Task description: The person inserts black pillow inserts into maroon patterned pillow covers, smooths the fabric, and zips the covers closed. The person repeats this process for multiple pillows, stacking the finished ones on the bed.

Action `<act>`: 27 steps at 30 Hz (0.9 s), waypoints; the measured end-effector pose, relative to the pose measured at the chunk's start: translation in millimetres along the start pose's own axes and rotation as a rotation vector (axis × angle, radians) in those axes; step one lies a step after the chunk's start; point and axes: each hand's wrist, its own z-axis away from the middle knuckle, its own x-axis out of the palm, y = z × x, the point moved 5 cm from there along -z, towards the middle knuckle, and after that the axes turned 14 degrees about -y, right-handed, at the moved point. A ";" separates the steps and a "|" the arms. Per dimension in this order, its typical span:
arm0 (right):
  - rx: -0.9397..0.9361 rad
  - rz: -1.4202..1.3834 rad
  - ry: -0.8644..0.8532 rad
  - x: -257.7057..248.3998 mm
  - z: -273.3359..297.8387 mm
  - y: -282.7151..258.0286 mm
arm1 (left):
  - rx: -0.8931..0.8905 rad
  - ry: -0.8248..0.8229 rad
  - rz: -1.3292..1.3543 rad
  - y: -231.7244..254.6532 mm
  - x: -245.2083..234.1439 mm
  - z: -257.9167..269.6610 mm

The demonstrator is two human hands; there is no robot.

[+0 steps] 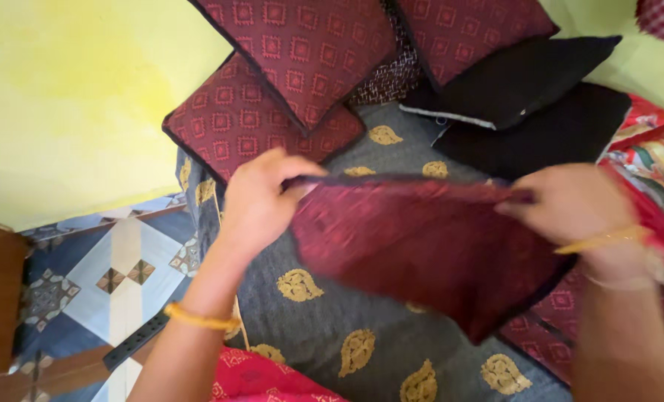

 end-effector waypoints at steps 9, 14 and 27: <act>0.102 -0.597 0.384 -10.9 151.9 -53.6 | 0.001 0.062 1.010 -33.7 37.7 -130.3; -0.392 -0.380 0.155 58.3 80.0 -211.0 | -0.372 0.362 1.021 -190.1 95.5 -87.3; 0.085 -0.401 0.313 257.5 -29.4 -84.5 | -1.235 0.234 0.532 -230.5 245.8 190.8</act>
